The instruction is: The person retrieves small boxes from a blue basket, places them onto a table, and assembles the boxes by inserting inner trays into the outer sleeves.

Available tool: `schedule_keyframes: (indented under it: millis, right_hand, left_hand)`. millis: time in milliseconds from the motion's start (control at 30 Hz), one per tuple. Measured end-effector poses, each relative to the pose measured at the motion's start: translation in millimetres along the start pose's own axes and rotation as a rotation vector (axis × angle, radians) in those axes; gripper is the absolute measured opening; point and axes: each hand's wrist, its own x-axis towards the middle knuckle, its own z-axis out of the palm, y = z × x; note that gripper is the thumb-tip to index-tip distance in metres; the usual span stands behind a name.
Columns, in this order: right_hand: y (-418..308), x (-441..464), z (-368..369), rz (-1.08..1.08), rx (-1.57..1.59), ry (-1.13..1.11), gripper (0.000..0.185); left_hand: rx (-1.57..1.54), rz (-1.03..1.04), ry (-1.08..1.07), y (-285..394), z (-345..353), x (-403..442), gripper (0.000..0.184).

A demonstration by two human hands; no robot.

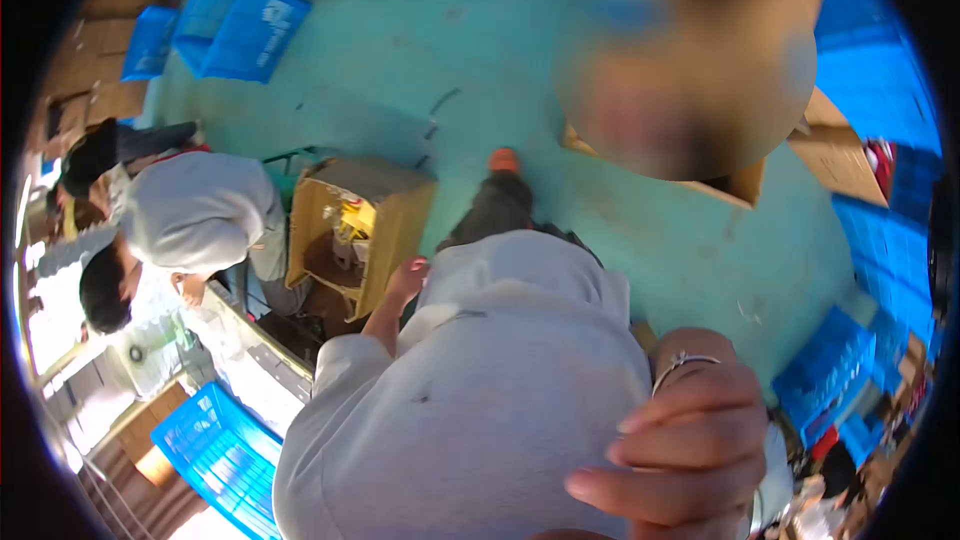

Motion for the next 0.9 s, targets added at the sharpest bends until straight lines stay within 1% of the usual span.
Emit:
schedule_keyframes:
  millis: [33,100,133,200,233,267,300,333,367,400,500,533,567,600,633,667,733,767,833,900]
  right_hand:
    - [8,11,2,0.046,0.022,-0.028,0.017]
    - [24,35,11,0.021,0.044,-0.062,0.017]
    - [30,47,15,0.007,0.048,-0.076,0.018]
    - [52,72,19,-0.113,0.163,-0.159,0.025]
    - [68,89,23,-0.144,0.163,-0.186,0.025]
    - [87,107,27,-0.199,0.250,-0.273,0.032]
    - [100,119,30,-0.238,0.341,-0.359,0.041]
    - [106,130,33,-0.256,0.338,-0.384,0.041]
    - [111,139,35,-0.255,0.321,-0.439,0.047]
    - [114,146,37,-0.245,0.306,-0.488,0.053]
    - [118,165,51,-0.258,0.327,-0.487,0.054]
    - [119,168,55,-0.261,0.330,-0.503,0.054]
    - [122,170,61,-0.262,0.437,-0.488,0.053]
    - [130,176,69,-0.270,0.556,-0.490,0.051]
    - [141,182,77,-0.298,0.594,-0.552,0.051]
    - [157,188,86,-0.286,0.674,-0.619,0.036]
    - [189,185,110,-0.060,0.653,-0.663,0.034]
    - [210,180,132,0.139,0.571,-0.634,0.040]
    - [257,173,188,0.553,0.451,-0.565,0.051]
    - [343,149,259,0.683,0.404,-0.669,0.054]
  left_hand:
    - [0.022,0.006,-0.052,19,1,15,0.037]
    - [0.131,-0.004,-0.082,57,2,46,0.041]
    - [0.115,-0.003,-0.080,72,5,58,0.042]
    - [0.078,0.014,-0.051,103,-5,85,0.042]
    - [0.156,0.002,-0.018,119,-4,101,0.040]
    - [0.233,-0.010,0.013,135,-3,119,0.039]
    - [0.205,0.000,0.020,142,0,129,0.039]
    - [0.113,-0.005,0.021,150,-1,141,0.039]
    - [0.025,-0.009,0.022,159,-3,155,0.038]
    - [0.008,-0.001,0.027,170,-4,158,0.038]
    - [0.029,0.028,-0.023,199,-12,150,0.039]
    - [0.096,0.015,-0.015,212,-15,137,0.040]
    - [0.145,0.001,0.006,221,-15,130,0.040]
    - [0.094,-0.003,0.034,219,-16,129,0.040]
    - [0.038,0.011,0.066,210,-14,126,0.041]
    - [-0.023,0.020,0.105,201,-9,125,0.042]
    - [-0.158,-0.005,0.206,172,-4,114,0.041]
    - [-0.217,-0.001,0.273,156,-13,110,0.040]
    - [-0.523,-0.139,0.400,128,-32,96,0.037]
    - [-0.632,-0.338,0.444,87,-50,102,0.035]
